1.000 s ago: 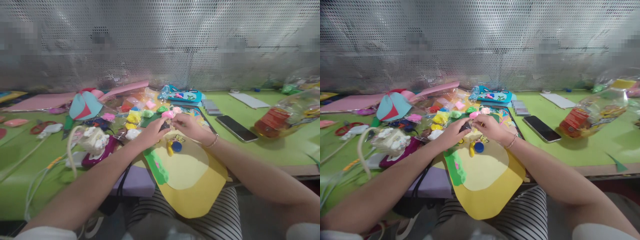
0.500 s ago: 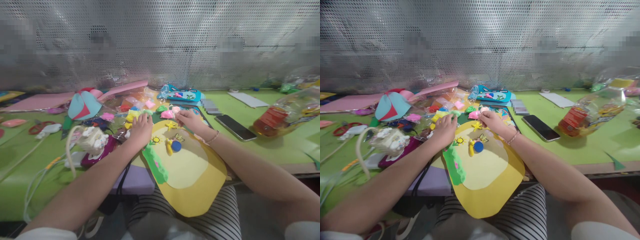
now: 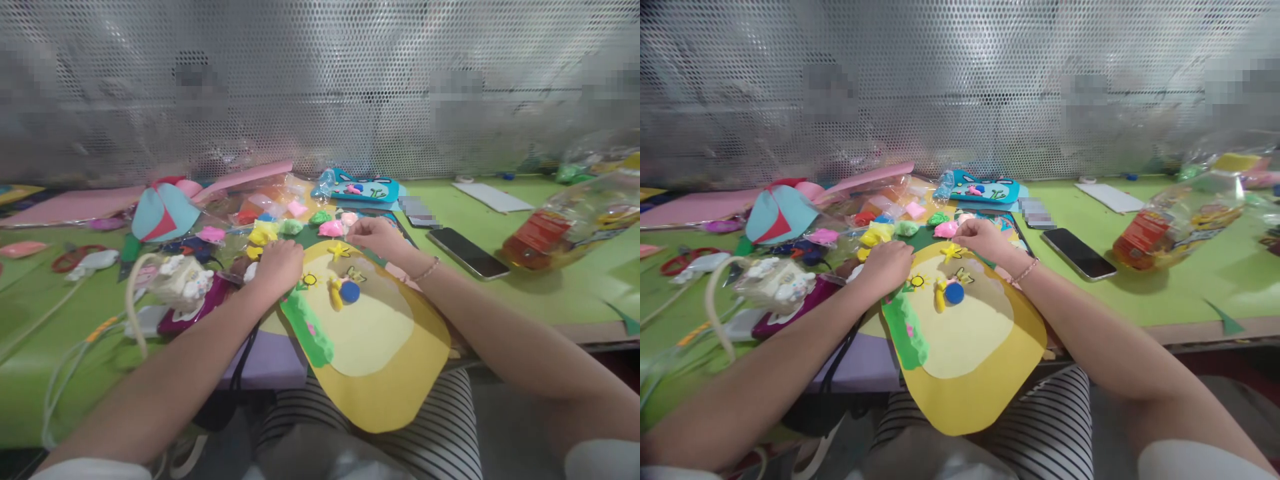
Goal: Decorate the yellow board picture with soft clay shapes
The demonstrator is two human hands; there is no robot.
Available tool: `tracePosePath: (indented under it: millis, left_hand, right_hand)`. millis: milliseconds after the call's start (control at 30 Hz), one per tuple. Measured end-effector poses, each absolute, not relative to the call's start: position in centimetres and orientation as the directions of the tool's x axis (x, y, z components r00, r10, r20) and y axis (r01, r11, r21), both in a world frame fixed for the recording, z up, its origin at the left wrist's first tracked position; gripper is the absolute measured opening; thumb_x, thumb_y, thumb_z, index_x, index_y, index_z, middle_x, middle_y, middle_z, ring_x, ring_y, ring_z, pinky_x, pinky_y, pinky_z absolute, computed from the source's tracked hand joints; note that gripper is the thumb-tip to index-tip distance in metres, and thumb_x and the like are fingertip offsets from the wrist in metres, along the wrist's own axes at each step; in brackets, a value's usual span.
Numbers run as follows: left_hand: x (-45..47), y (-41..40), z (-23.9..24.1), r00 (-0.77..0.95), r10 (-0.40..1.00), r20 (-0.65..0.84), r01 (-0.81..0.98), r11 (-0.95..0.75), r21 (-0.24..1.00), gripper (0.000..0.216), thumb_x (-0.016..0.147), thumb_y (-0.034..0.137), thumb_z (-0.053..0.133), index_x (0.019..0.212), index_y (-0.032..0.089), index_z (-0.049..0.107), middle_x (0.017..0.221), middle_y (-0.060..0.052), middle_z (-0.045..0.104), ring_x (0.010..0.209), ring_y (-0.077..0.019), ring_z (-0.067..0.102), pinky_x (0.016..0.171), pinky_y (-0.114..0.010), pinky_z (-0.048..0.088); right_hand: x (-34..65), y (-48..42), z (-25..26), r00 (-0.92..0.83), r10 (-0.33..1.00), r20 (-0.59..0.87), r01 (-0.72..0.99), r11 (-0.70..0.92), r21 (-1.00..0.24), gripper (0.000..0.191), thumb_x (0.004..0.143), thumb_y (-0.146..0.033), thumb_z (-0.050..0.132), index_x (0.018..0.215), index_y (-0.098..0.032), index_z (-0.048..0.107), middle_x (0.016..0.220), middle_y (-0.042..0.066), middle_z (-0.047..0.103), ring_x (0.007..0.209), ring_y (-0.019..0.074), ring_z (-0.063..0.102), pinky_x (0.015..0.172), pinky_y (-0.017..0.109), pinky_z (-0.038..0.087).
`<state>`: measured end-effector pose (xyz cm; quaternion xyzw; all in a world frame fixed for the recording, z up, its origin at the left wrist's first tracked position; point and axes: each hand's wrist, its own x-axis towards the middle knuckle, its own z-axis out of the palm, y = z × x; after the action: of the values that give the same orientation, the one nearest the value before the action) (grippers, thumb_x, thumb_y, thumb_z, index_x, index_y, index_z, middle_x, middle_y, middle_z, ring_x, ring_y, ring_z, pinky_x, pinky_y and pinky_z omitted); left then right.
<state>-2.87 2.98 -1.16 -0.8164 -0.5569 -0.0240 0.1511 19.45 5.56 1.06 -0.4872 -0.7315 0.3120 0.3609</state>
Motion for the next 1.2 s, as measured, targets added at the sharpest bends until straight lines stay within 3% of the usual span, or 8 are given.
tracePosePath:
  millis: [233, 367, 500, 700, 833, 933, 1067, 1200]
  left_hand:
    - [-2.1, 3.0, -0.6, 0.347, 0.922, 0.171, 0.937, -0.337, -0.085, 0.033, 0.088, 0.031, 0.038, 0.088, 0.015, 0.067, 0.093, -0.013, 0.066, 0.093, -0.0281, 0.061, 0.079, -0.039, 0.044]
    - [-1.6, 3.1, -1.0, 0.333, 0.928, 0.168, 0.942, -0.336, -0.007, 0.028, 0.088, 0.029, 0.038, 0.093, 0.016, 0.062, 0.100, -0.012, 0.067, 0.099, -0.0274, 0.060, 0.087, -0.042, 0.041]
    - [-1.7, 2.9, -1.3, 0.349, 0.920, 0.180, 0.937, -0.339, -0.080, 0.027, 0.088, 0.020, 0.035, 0.104, 0.013, 0.055, 0.099, -0.013, 0.067, 0.097, -0.0270, 0.061, 0.088, -0.043, 0.040]
    - [-2.4, 2.7, -1.4, 0.361, 0.915, 0.180, 0.927, -0.329, -0.182, 0.025, 0.080, 0.010, 0.039, 0.093, 0.011, 0.060, 0.093, -0.015, 0.066, 0.093, -0.0308, 0.061, 0.082, -0.044, 0.041]
    - [-2.4, 2.9, -1.2, 0.355, 0.919, 0.174, 0.928, -0.323, -0.188, 0.025, 0.082, 0.011, 0.038, 0.089, 0.012, 0.061, 0.093, -0.015, 0.066, 0.093, -0.0290, 0.062, 0.081, -0.042, 0.042]
    - [-2.2, 2.9, -0.9, 0.348, 0.923, 0.165, 0.933, -0.324, -0.158, 0.028, 0.088, 0.019, 0.034, 0.096, 0.011, 0.060, 0.089, -0.015, 0.067, 0.088, -0.0275, 0.064, 0.078, -0.039, 0.044]
    - [-1.9, 2.9, -0.5, 0.336, 0.919, 0.205, 0.940, -0.340, -0.018, 0.035, 0.092, 0.026, 0.031, 0.114, 0.010, 0.054, 0.099, -0.015, 0.068, 0.095, -0.0263, 0.064, 0.082, -0.038, 0.046]
    - [-1.6, 3.0, -0.3, 0.275, 0.882, 0.381, 0.843, -0.412, 0.345, 0.041, 0.090, 0.033, 0.040, 0.124, 0.011, 0.047, 0.124, -0.016, 0.058, 0.114, -0.0243, 0.055, 0.097, -0.040, 0.042]
  right_hand:
    - [20.2, 7.1, -0.9, -0.252, 0.950, 0.182, 0.672, 0.307, -0.674, 0.032, 0.076, -0.042, 0.057, 0.056, -0.017, 0.054, 0.055, -0.002, 0.050, 0.054, 0.0105, 0.043, 0.051, 0.025, 0.030]
    - [20.1, 7.6, -1.8, -0.242, 0.957, 0.158, 0.672, 0.283, -0.684, 0.041, 0.082, -0.047, 0.048, 0.057, -0.016, 0.057, 0.054, 0.000, 0.054, 0.051, 0.0116, 0.045, 0.052, 0.026, 0.033]
    - [20.3, 7.9, -2.0, -0.226, 0.958, 0.179, 0.657, 0.285, -0.698, 0.048, 0.083, -0.052, 0.046, 0.053, -0.016, 0.057, 0.054, 0.002, 0.058, 0.051, 0.0122, 0.049, 0.054, 0.026, 0.037]
    - [20.3, 7.9, -1.9, -0.263, 0.947, 0.184, 0.619, 0.312, -0.720, 0.048, 0.083, -0.054, 0.046, 0.057, -0.017, 0.061, 0.055, 0.001, 0.057, 0.050, 0.0114, 0.046, 0.052, 0.026, 0.035]
    - [20.0, 7.1, -1.1, -0.293, 0.931, 0.216, 0.590, 0.354, -0.726, 0.044, 0.083, -0.048, 0.047, 0.056, -0.016, 0.062, 0.056, 0.001, 0.058, 0.050, 0.0100, 0.044, 0.052, 0.025, 0.034]
    - [20.0, 6.2, 0.2, -0.256, 0.937, 0.236, 0.560, 0.343, -0.754, 0.045, 0.082, -0.050, 0.049, 0.055, -0.016, 0.059, 0.049, -0.001, 0.051, 0.044, 0.0080, 0.036, 0.046, 0.025, 0.028]
    - [20.3, 5.2, 1.8, -0.234, 0.926, 0.297, 0.456, 0.375, -0.807, 0.048, 0.079, -0.056, 0.053, 0.054, -0.015, 0.058, 0.049, 0.000, 0.050, 0.045, 0.0075, 0.033, 0.046, 0.025, 0.027]
    - [20.9, 5.0, 2.3, -0.348, 0.869, 0.353, 0.328, 0.465, -0.822, 0.052, 0.077, -0.062, 0.055, 0.053, -0.016, 0.057, 0.058, 0.004, 0.058, 0.056, 0.0114, 0.046, 0.055, 0.026, 0.035]
